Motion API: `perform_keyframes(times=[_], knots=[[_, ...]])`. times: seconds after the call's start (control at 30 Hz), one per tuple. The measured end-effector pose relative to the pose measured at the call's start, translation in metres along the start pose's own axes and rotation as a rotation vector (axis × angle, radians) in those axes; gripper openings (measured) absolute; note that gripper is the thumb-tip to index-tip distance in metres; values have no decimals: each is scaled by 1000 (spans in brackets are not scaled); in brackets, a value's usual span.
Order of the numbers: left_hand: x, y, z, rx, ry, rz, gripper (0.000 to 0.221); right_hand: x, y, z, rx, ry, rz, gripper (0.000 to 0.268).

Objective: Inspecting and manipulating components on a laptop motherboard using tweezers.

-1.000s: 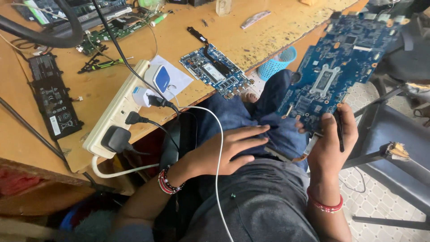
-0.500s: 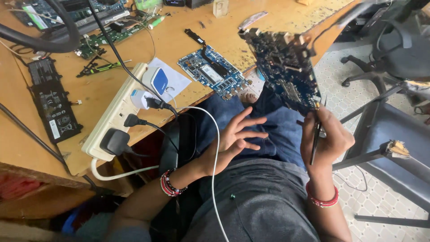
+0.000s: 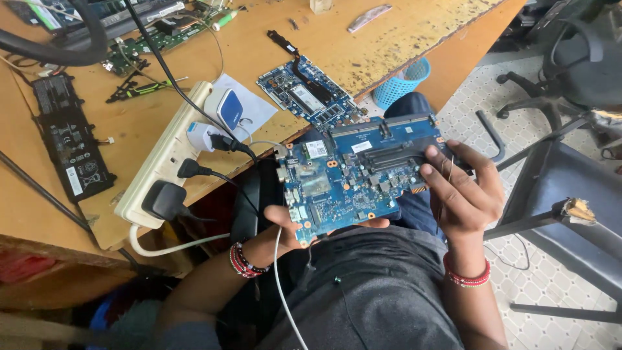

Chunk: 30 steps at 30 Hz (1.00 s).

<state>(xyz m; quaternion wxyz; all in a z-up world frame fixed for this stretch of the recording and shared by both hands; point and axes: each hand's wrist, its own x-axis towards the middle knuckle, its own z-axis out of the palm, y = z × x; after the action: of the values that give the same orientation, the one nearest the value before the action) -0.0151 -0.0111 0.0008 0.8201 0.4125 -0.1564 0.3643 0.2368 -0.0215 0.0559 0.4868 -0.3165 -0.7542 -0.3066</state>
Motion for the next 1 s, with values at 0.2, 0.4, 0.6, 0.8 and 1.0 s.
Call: perform_keyframes(times=[0.2, 0.4, 0.6, 0.8, 1.0], knots=[[-8, 0, -12, -118, 22, -82, 103, -10, 6, -1, 88, 2, 100, 12], [-43, -24, -44, 128, 169, -123, 73, 21, -1, -13, -22, -90, 173, 14], [-28, -9, -22, 536, 129, -195, 48, -2, 11, -14, 173, 41, 232, 28], [-25, -2, -9, 738, 78, -235, 40, -12, -15, -6, 461, 316, 457, 41], [-11, 1, 12, 891, 17, -160, 43, -22, -49, -9, 667, 273, 570, 26]])
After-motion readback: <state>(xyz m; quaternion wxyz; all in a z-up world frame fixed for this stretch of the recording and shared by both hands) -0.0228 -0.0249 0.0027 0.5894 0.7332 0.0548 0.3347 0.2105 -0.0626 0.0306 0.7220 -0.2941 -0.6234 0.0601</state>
